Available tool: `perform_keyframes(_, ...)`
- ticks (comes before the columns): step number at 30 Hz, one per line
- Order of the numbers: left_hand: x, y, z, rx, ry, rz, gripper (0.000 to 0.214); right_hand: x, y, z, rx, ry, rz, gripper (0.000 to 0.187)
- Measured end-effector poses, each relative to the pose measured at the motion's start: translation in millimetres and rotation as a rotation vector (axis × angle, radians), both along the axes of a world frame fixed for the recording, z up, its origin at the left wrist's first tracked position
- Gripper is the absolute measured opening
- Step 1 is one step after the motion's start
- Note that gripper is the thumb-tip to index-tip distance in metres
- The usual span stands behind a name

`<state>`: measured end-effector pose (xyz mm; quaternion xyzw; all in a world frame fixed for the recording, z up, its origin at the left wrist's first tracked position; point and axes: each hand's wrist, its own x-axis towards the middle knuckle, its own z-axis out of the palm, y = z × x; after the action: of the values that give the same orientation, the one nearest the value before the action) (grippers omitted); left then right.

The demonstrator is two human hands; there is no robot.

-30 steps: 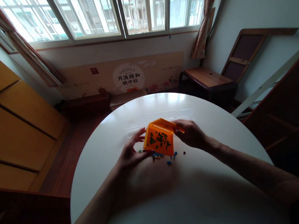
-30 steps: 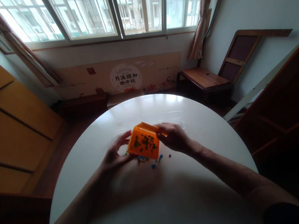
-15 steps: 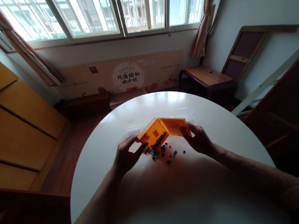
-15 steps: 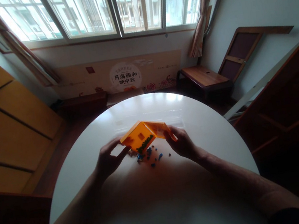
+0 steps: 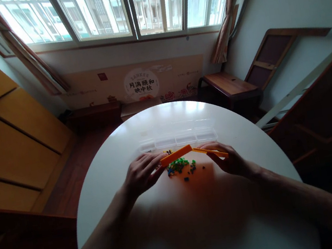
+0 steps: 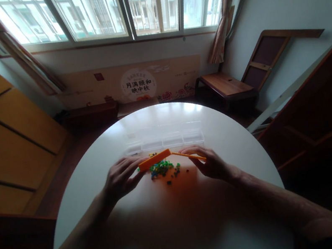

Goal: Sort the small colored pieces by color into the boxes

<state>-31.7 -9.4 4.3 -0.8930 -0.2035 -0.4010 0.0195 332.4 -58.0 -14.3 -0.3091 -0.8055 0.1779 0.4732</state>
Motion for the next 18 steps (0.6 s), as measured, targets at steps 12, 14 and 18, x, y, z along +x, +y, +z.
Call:
perform_keyframes(12, 27, -15, 0.5, -0.483, -0.486, 0.144, 0.024, -11, 10, 4.2, -0.169, 0.353, -0.398, 0.03)
perform_keyframes(14, 34, -17, 0.2, -0.685, -0.574, 0.096, 0.03, -20, 12, 7.5, -0.319, 0.462, -0.335, 0.043)
perform_keyframes(18, 43, -16, -1.8, -0.939, -0.664, -0.001, 0.04, -33, 11, 9.5, -0.52, 0.52, -0.2, 0.047)
